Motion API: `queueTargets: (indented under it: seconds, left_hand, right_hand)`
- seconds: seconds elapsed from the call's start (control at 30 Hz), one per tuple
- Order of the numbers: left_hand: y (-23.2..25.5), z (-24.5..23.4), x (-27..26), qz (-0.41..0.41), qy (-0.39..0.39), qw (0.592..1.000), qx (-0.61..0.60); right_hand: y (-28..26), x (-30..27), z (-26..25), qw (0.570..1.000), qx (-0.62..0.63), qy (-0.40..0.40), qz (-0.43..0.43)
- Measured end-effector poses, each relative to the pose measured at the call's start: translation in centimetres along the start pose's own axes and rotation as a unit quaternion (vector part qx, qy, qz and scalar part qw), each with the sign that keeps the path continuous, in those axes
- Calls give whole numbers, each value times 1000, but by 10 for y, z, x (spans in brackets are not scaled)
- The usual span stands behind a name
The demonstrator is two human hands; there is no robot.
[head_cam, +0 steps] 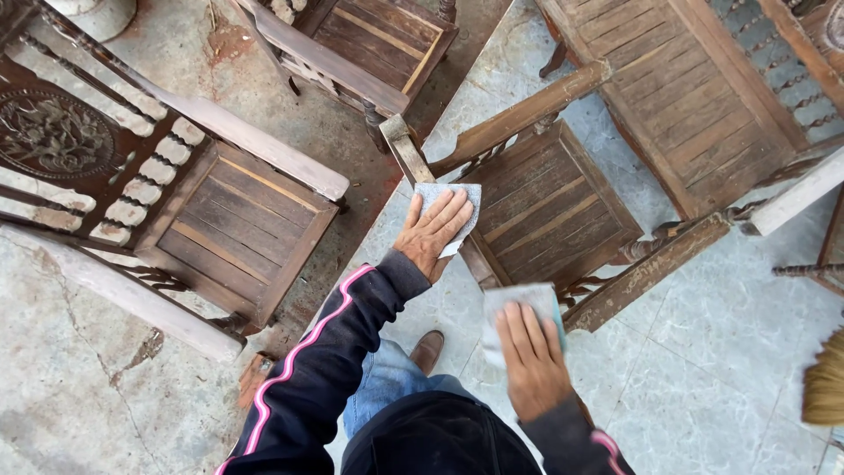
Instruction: Sanding and wiping down wooden chairs and benches to restore the finish.
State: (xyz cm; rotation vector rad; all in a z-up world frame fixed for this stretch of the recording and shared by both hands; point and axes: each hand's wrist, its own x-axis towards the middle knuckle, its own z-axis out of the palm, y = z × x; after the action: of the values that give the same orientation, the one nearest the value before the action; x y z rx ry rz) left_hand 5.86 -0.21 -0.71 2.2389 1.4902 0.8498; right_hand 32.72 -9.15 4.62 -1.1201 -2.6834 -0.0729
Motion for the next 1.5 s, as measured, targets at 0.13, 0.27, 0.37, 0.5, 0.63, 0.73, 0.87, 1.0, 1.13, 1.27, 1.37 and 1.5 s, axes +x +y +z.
queueTargets:
  seconds: [0.13,0.27,0.37,0.5,0.63,0.73,0.87,1.0,1.13,1.27,1.37,1.5]
  left_hand:
    - [2,-2,1,-4,2,1000,-1]
    - [0,-1,-3,0,-12,1000,11]
    - [3,-2,0,0,12,1000,-1]
    - [4,1,-4,-2,9,1000,1]
    - [6,-5,0,-13,-3,1000,-4]
    - [4,-4,-1,3,1,1000,2]
    - [4,0,-2,-8,5,1000,-4]
    - [8,-5,2,5,9,1000,1]
    - [6,-9,-2,-13,-20,1000,-8]
    - [5,-6,-1,-3,-3,1000,5]
    - [6,-6,-2,-2,-8,1000,8]
    - [7,-1,-2,4,9,1000,11]
  right_hand:
    - [-9,49,2,999,-4,36,-16]
    - [-6,12,-10,1000,-6,16,-17]
    - [2,-47,-33,998,28,-51,14]
    - [2,-32,-25,994,72,-48,59]
    - [-1,53,-10,987,148,63,18]
    - [22,3,8,994,110,-7,25]
    - [24,-55,-20,986,157,-18,49]
    - [15,-12,10,995,86,-17,56]
    - [3,26,-8,998,64,11,3]
    - [9,-55,-50,995,75,-67,4]
    - [8,-78,-45,993,35,-97,50]
    - [-6,-5,-32,996,72,-56,8]
